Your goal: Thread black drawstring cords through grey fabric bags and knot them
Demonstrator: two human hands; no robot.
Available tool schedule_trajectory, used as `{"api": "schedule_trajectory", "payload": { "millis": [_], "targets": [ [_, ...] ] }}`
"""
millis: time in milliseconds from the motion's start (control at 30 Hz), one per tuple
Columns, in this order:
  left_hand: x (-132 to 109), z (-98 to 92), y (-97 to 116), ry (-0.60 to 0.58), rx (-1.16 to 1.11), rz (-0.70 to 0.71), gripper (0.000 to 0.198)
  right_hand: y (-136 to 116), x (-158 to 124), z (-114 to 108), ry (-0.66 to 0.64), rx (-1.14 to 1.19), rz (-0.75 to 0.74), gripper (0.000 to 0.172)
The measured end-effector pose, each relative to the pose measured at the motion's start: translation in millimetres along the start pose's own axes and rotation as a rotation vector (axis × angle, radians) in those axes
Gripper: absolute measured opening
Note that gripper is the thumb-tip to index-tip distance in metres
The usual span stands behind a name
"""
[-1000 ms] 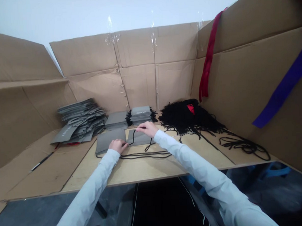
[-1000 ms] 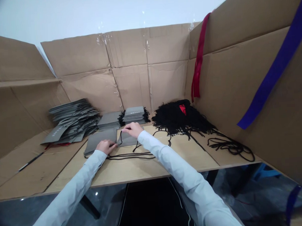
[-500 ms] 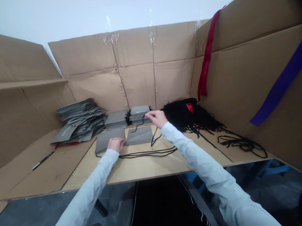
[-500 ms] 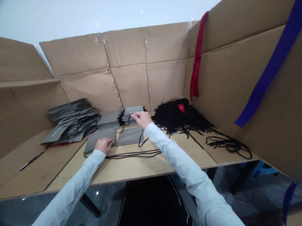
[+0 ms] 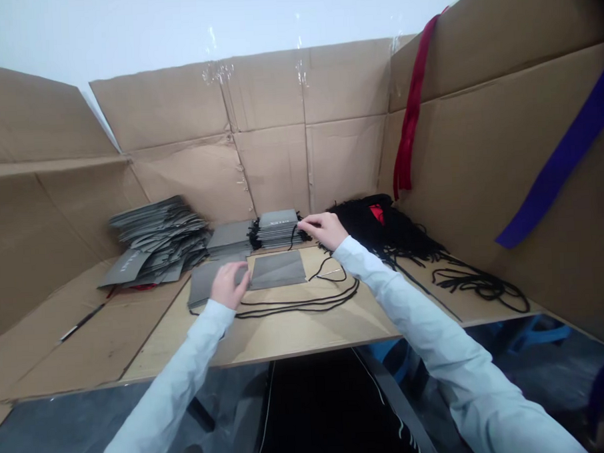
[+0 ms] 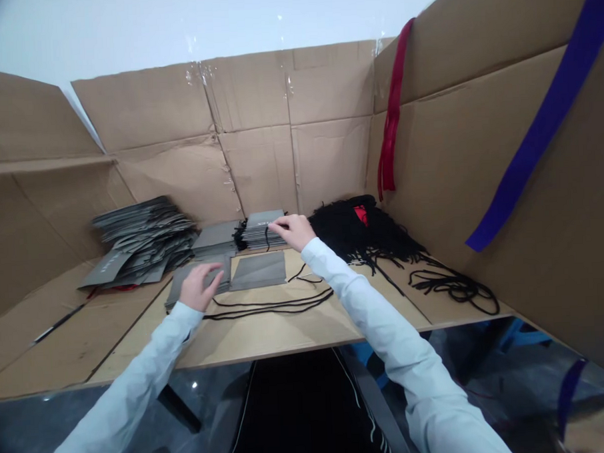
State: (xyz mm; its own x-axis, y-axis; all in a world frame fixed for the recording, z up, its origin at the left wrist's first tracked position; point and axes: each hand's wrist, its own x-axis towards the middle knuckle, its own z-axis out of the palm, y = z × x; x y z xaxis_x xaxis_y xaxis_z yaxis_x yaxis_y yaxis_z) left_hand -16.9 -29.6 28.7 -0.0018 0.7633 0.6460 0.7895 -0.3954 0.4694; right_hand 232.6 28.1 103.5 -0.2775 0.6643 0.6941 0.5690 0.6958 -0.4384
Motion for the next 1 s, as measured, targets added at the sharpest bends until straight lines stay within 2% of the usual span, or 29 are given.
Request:
{"api": "schedule_trajectory", "payload": {
  "millis": [67, 133, 167, 233, 300, 333, 400, 500, 533, 600, 733, 833, 900, 1000],
  "targets": [
    [8, 15.6, 34, -0.145, -0.314, -0.162, 0.039, -11, -1, 6, -0.062, 0.013, -0.044, 0.026],
    [18, 29.2, 62, -0.337, -0.704, -0.415, 0.05, -20, -4, 10, -0.117, 0.005, -0.089, 0.027],
    [24, 34.6, 72, -0.387, -0.879, -0.504, 0.057, -23, -6, 11, -0.14, -0.006, -0.111, 0.027],
    [32, 42.6, 84, -0.347, -1.081, -0.642, 0.053, -26, -10, 12, -0.173, -0.037, -0.144, 0.027],
    [37, 47.7, 86, -0.277, -1.115, -0.71, 0.045, -23, -13, 11, -0.188, -0.071, -0.155, 0.028],
    [38, 49.5, 85, -0.236, -1.077, -0.706, 0.042, -20, -14, 11, -0.188, -0.086, -0.153, 0.028],
    [37, 52.2, 81, -0.109, -0.921, -0.606, 0.037, -13, -14, 8, -0.194, -0.109, -0.152, 0.028],
    [33, 56.4, 78, 0.213, -0.643, -0.357, 0.026, -5, -8, -2, -0.194, -0.141, -0.152, 0.028],
    [33, 58.7, 78, 0.286, -0.603, -0.295, 0.024, -5, -5, -8, -0.181, -0.157, -0.151, 0.029],
    [35, 65.8, 79, 0.307, -0.642, -0.237, 0.021, -7, 4, -26, -0.125, -0.193, -0.149, 0.031],
    [45, 87.0, 83, 0.094, -0.911, -0.314, 0.019, -17, 25, -78, 0.051, -0.285, -0.156, 0.038],
    [48, 101.2, 89, -0.037, -1.05, -0.382, 0.021, -21, 38, -113, 0.118, -0.401, -0.159, 0.042],
    [47, 106.8, 96, -0.139, -1.099, -0.371, 0.024, -23, 43, -126, 0.136, -0.47, -0.183, 0.043],
    [45, 109.2, 112, -0.422, -1.204, -0.343, 0.037, -25, 38, -122, 0.072, -0.585, -0.162, 0.042]
  ]
}}
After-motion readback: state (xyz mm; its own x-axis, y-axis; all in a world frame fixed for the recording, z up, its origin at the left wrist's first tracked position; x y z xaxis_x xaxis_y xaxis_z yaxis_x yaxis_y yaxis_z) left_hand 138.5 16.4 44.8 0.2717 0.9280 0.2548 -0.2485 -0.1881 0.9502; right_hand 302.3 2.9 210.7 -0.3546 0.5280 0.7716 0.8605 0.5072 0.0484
